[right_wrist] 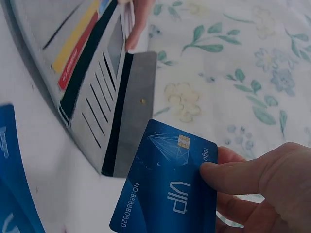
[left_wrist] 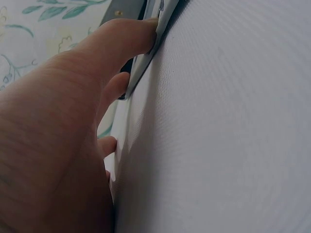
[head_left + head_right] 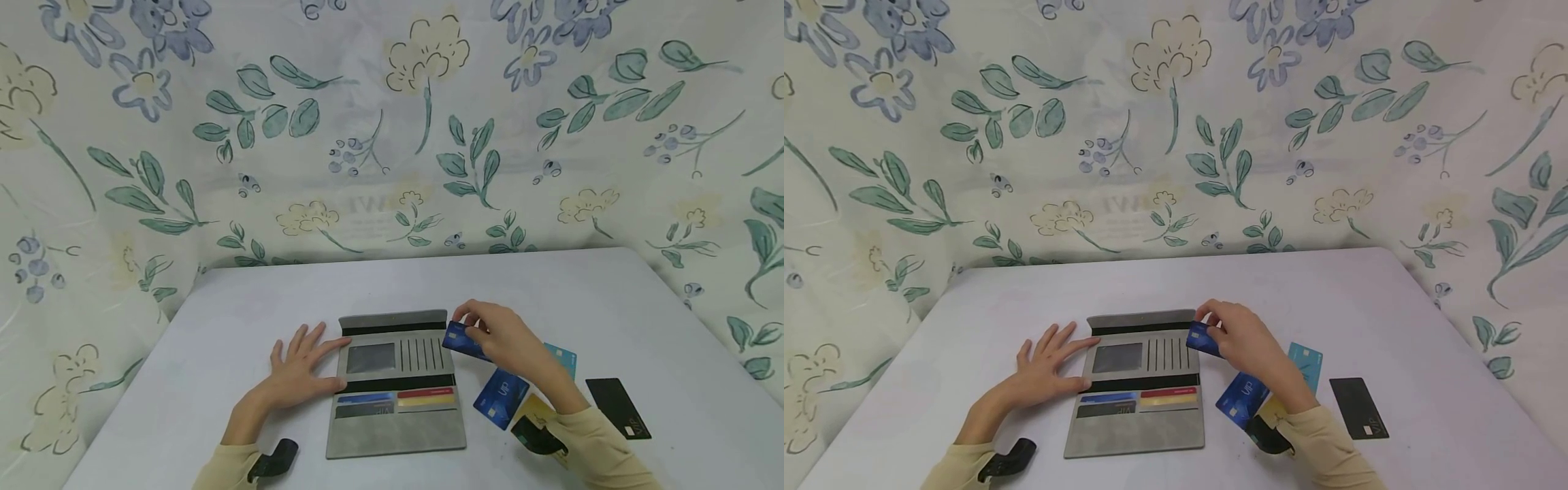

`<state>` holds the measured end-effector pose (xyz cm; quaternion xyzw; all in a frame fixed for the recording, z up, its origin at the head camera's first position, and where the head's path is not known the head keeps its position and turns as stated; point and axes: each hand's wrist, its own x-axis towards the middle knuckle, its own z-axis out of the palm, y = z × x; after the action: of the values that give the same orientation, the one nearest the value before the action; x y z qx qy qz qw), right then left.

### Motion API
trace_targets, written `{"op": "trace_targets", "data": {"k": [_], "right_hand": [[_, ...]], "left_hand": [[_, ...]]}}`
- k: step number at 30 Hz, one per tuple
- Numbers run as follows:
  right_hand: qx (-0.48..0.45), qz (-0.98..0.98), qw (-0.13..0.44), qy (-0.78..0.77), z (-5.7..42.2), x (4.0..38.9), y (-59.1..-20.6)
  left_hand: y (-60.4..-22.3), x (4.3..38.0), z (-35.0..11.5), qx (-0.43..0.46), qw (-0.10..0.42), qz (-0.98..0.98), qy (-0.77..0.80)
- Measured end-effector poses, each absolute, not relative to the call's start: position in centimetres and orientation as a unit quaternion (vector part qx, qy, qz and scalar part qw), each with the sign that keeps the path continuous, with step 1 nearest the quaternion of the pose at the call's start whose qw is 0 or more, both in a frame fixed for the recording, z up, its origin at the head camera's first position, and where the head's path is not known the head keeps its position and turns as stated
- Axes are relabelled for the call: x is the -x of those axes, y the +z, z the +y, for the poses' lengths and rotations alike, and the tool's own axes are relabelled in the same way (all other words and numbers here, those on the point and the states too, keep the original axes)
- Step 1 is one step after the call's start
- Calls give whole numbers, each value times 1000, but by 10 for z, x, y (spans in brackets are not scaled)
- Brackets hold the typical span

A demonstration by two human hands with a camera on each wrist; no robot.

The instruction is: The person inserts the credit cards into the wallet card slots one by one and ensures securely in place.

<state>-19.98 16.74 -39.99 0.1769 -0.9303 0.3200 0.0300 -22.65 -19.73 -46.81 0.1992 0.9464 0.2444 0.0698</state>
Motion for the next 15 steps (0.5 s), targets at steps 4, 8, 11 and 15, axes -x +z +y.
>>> {"op": "trace_targets", "data": {"k": [4, 8, 11, 15], "right_hand": [[-193, -927, 19, 321, 154, 196, -402], [-216, -923, 13, 317, 143, 194, -407], [-232, -920, 10, 314, 136, 191, -411], [-251, -917, 8, 311, 127, 188, -415]], "left_hand": [[-468, 227, -198, -198, 69, 948, 241], [-467, 226, -197, -195, 68, 949, 240], [-467, 226, -197, -194, 68, 949, 238], [-467, 226, -197, -193, 69, 949, 237]]}}
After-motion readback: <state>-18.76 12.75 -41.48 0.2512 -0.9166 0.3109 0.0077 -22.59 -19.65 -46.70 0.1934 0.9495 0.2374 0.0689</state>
